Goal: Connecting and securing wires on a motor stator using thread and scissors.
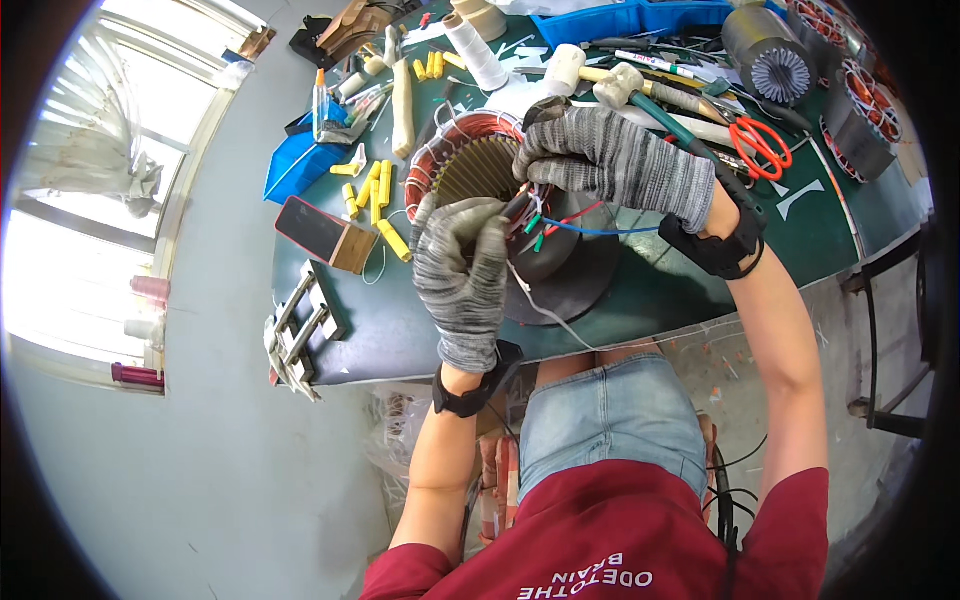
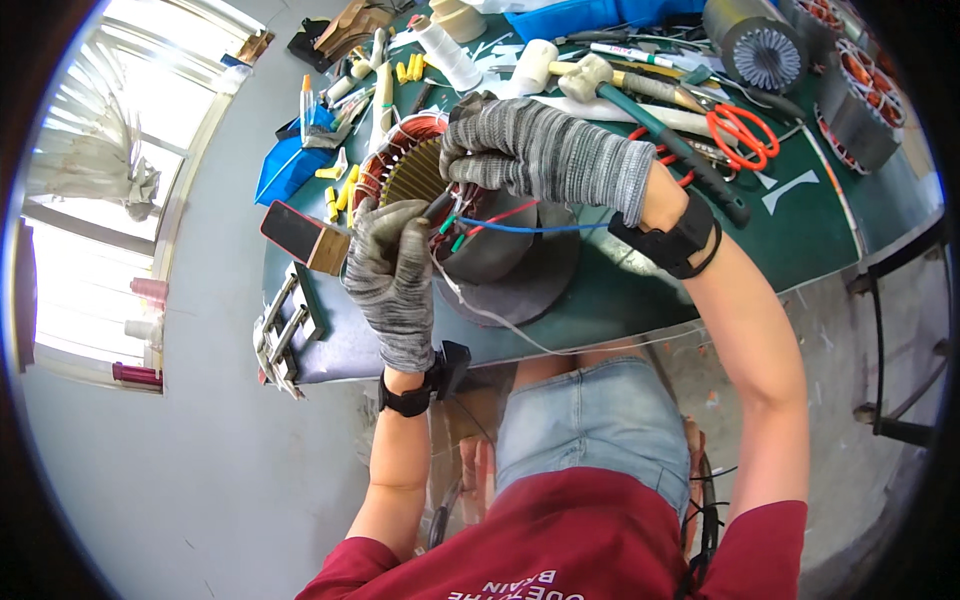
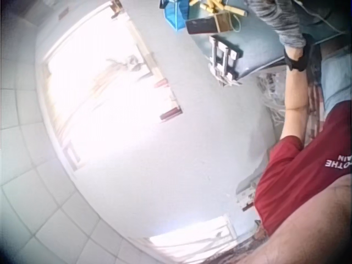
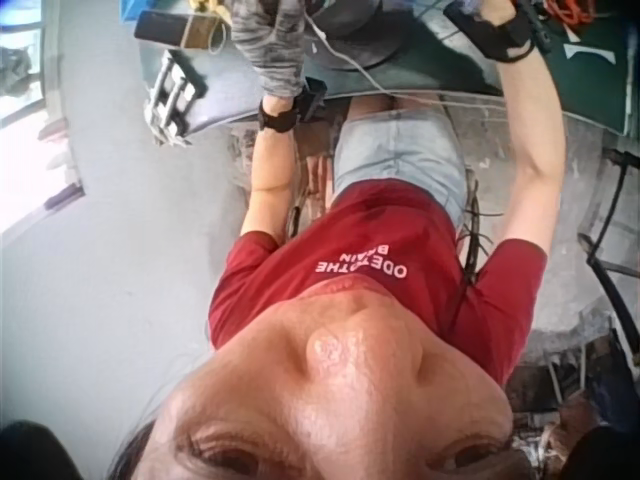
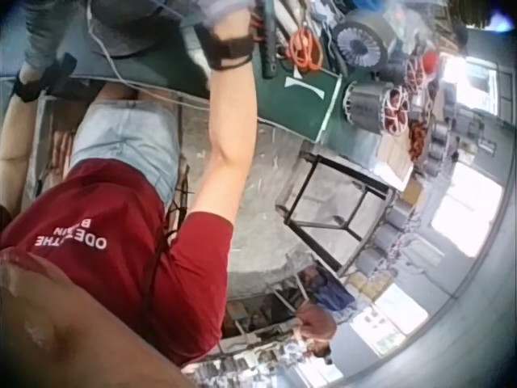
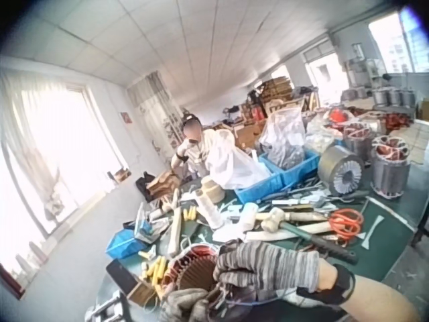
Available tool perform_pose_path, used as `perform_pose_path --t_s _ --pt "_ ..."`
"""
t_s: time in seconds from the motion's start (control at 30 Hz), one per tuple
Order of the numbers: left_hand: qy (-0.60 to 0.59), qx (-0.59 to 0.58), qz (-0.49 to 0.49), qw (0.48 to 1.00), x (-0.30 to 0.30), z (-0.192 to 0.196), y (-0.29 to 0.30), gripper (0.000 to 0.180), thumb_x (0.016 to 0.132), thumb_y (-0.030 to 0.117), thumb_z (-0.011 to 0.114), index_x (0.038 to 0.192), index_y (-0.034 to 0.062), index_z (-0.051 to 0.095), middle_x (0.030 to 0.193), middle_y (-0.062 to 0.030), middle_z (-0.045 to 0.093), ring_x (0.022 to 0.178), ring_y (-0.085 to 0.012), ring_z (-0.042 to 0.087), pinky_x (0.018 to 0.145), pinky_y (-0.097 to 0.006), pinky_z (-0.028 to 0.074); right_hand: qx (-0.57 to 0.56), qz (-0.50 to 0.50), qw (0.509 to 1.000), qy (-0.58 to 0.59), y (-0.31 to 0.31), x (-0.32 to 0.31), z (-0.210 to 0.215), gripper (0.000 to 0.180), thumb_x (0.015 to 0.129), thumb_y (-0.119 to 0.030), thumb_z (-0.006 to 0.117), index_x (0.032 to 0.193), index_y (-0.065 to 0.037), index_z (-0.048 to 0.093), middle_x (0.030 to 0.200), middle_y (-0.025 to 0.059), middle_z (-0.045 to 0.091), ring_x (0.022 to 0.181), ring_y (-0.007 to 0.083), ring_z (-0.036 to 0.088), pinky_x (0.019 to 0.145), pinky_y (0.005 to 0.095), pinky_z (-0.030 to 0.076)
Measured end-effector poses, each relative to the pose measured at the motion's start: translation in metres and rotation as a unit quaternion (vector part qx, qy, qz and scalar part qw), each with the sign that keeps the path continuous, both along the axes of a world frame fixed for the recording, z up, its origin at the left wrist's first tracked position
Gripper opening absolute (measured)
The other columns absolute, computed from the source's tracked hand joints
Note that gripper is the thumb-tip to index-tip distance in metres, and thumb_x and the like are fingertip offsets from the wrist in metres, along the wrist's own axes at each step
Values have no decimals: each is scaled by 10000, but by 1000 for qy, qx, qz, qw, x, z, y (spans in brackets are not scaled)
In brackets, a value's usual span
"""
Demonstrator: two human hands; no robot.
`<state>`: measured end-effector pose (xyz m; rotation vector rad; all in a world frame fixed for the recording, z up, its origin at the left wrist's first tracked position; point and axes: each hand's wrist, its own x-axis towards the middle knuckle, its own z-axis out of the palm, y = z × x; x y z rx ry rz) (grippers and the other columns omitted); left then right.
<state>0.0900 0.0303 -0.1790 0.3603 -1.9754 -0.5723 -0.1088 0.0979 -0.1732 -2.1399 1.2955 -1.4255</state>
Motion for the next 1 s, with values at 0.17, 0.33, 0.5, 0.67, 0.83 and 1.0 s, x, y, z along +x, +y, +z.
perform_pose_path --t_s 0.17,0.33,0.5,0.67,0.83,1.0 --pt "-28 -46 9 998 1 -4 -6 96 744 96 646 839 85 633 844 -45 639 838 -187 593 999 -402 292 -56 -30 997 52 -3 5 3 202 841 -132 574 1011 -26 604 948 118 608 893 228 579 825 312 455" --pt "-34 36 -7 999 1 2 -2 105 738 72 639 842 68 634 809 -62 617 820 -214 569 961 -400 321 -86 -235 967 -53 26 27 9 253 860 -114 524 1094 -21 550 860 100 579 750 199 552 711 301 454" --pt "-30 -74 55 995 15 8 19 330 720 62 620 1047 60 570 1096 -132 518 1005 -272 480 898 -375 360 159 248 509 -809 101 75 -16 189 871 -83 483 1049 -68 544 910 61 573 641 66 480 597 188 437" --pt "-105 -141 57 983 40 2 71 330 724 73 619 1051 60 573 1094 -104 528 1059 -260 449 925 -367 333 144 100 420 -890 116 118 -52 225 888 -104 503 1110 -73 514 1077 102 560 791 154 589 672 250 510" --pt "-154 -67 14 986 47 -7 95 354 679 72 654 1025 68 578 1041 -111 523 962 -261 461 854 -367 364 129 184 397 -890 108 125 -63 256 904 -138 494 1154 -84 501 1142 77 546 811 145 582 670 248 509" --pt "-145 -22 30 989 48 -7 93 364 674 99 671 1025 72 575 1034 -110 517 948 -258 467 846 -368 370 140 211 427 -868 104 126 -74 265 899 -161 513 1151 -84 495 1026 27 572 663 83 479 567 208 428"
